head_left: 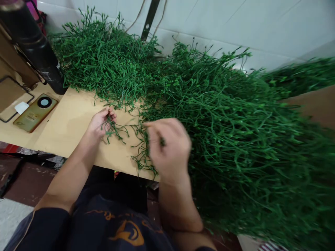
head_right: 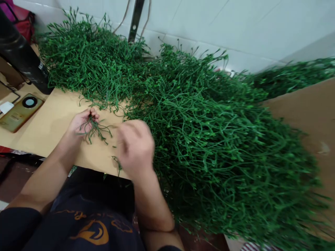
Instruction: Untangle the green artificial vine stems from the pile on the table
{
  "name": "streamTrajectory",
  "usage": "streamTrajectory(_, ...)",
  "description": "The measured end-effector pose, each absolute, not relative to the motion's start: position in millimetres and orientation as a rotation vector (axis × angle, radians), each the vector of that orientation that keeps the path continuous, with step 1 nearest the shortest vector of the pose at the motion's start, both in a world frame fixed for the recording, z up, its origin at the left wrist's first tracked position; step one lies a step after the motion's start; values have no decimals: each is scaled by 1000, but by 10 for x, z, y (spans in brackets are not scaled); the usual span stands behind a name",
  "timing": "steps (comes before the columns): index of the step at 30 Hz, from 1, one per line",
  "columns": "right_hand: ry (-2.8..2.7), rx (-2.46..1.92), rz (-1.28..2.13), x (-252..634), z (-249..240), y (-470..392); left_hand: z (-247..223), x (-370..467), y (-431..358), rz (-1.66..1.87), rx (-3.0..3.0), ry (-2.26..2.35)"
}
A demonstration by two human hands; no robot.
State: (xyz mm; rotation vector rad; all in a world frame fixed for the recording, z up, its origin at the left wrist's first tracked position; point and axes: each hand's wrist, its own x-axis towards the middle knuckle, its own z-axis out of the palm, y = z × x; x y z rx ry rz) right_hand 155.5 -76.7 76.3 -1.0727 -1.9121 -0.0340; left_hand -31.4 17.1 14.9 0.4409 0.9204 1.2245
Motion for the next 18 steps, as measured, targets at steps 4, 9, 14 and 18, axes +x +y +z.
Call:
streamTrajectory(4, -1619, -1369, -344, 1990, 796, -630, 144, -295, 138, 1240, 344, 806)
streamTrajectory(9, -1877, -1355, -43, 1642, 667, -655, 148, -200, 120, 1194, 421, 781)
streamTrajectory(14, -2087, -1578, 551, 1149, 456, -398, 155, -103, 41, 1130, 590, 777)
streamTrajectory(18, -2052, -1671, 729, 1099, 393, -263, 156, -60, 14, 981, 678, 806)
